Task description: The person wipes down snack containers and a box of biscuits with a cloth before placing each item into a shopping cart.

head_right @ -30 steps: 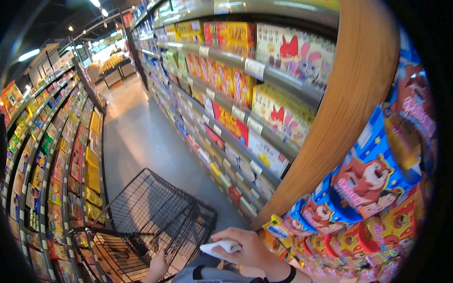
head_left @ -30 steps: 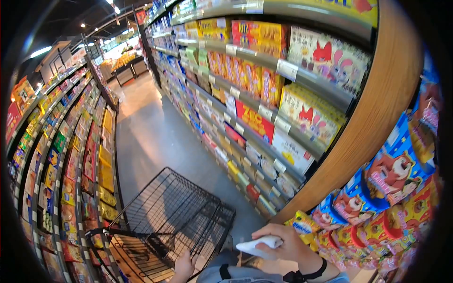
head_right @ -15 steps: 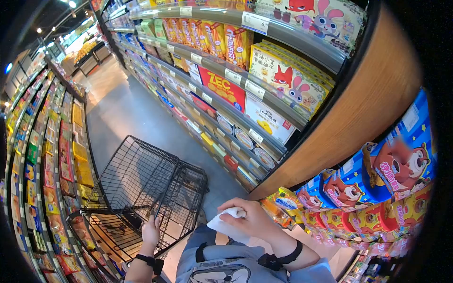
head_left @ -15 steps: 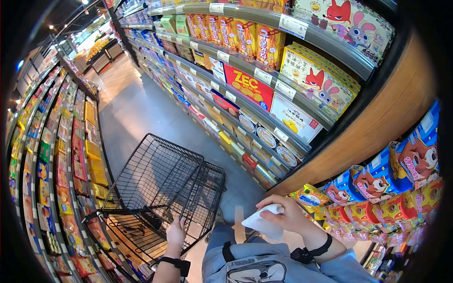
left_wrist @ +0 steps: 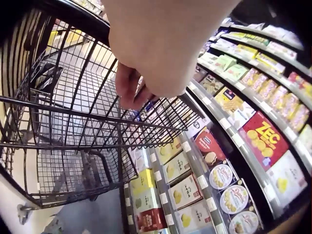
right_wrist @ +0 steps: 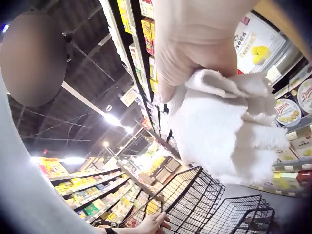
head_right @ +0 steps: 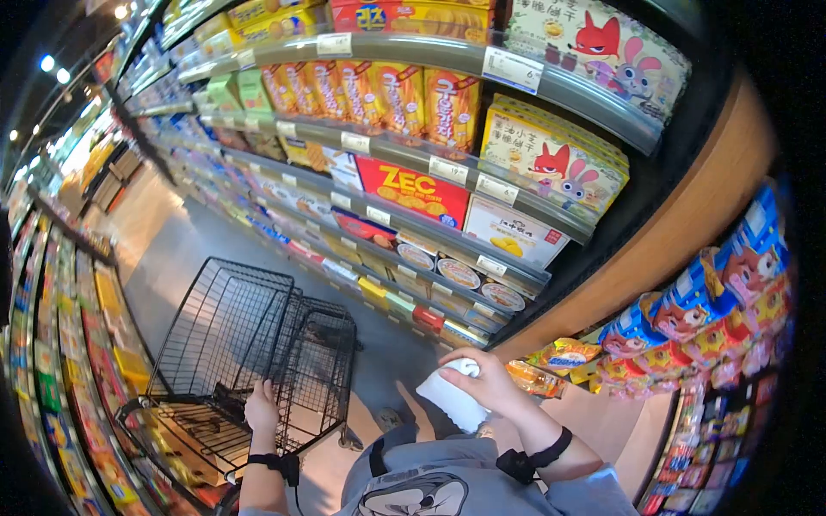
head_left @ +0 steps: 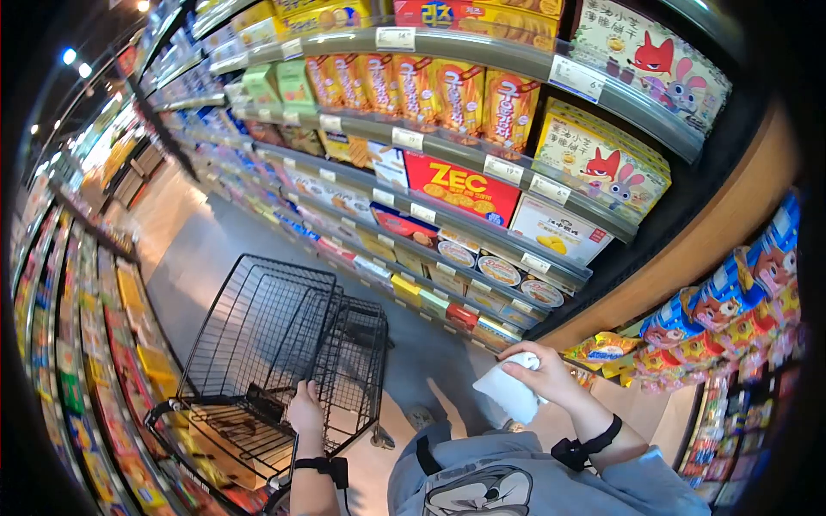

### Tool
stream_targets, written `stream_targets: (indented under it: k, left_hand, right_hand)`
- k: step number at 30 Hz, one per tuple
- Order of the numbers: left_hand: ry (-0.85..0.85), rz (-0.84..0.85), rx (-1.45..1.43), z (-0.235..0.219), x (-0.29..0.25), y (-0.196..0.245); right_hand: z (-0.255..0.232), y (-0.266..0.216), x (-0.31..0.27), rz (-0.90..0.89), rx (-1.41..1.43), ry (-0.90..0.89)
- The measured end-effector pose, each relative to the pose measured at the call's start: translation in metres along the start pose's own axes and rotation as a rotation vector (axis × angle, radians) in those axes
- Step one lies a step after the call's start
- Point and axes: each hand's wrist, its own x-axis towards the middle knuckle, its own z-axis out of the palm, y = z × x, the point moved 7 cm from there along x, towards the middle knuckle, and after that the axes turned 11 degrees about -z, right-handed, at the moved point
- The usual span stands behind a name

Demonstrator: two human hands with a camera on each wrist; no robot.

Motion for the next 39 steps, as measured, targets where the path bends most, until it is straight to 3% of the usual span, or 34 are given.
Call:
stream_targets:
  k: [6,12,15,16,18,21,22,24,26,29,30,32,34,36,38,39]
  left_hand:
    - [0.146,0.015,-0.028,-0.008,0.087,-0.021]
    - [0.230,0.065,0.057,-0.014,0.146,-0.030]
    - [0.149,0.056,0.051,0.000,0.178,-0.044]
    - [0.010,-0.079,0.189,-0.029,0.162,-0.019]
    - [-0.245,-0.046,0.106,-0.028,0.166,-0.020]
    - [-0.153,0.116,0.217,-0.003,0.193,-0.036]
    - [-0.140,0.137,0.121,-0.006,0.192,-0.037]
    - [-0.270,-0.013,-0.375,-0.009,0.194,-0.042]
    - [-0.148,0.056,-0.324,-0.055,0.169,-0.003]
    - [0.009,0.067,-0.698,-0.058,0.174,0.024]
    - [-0.015,0.078,-0.766,-0.053,0.172,0.043]
    - [-0.114,0.277,-0.885,-0.038,0.168,0.100]
    - [-0.360,0.385,-0.758,-0.071,0.121,0.204]
    - [-0.350,0.682,-0.930,-0.113,0.063,0.301]
    - [-0.510,0.912,-0.863,-0.138,0.020,0.367]
    - [-0.484,1.062,-0.814,-0.159,-0.005,0.395]
  right_hand:
    - [0.016,-0.002,0.017,0.025,-0.026,0.197]
    - [0.007,-0.008,0.021,0.113,-0.124,0.253]
    - [-0.008,-0.008,0.021,0.098,-0.194,0.320]
    - [-0.015,-0.009,0.023,0.092,-0.197,0.343]
    - [-0.027,-0.010,0.026,0.120,-0.237,0.374]
    - [-0.047,-0.037,0.037,0.076,-0.243,0.435]
    - [-0.054,-0.041,0.040,0.067,-0.236,0.445]
    - [-0.071,-0.063,0.048,-0.131,-0.389,0.501]
    - [-0.087,-0.073,0.051,-0.216,-0.437,0.558]
    - [-0.116,-0.104,0.049,-0.372,-0.505,0.697]
    - [-0.123,-0.110,0.049,-0.373,-0.500,0.704]
    - [-0.139,-0.126,0.049,-0.406,-0.595,0.756]
    - [-0.153,-0.138,0.056,-0.457,-0.681,0.768]
    - [-0.162,-0.168,0.059,-0.600,-0.924,0.896]
    - [-0.170,-0.176,0.068,-0.599,-1.010,0.899]
    - [-0.176,-0.178,0.075,-0.497,-1.033,0.937]
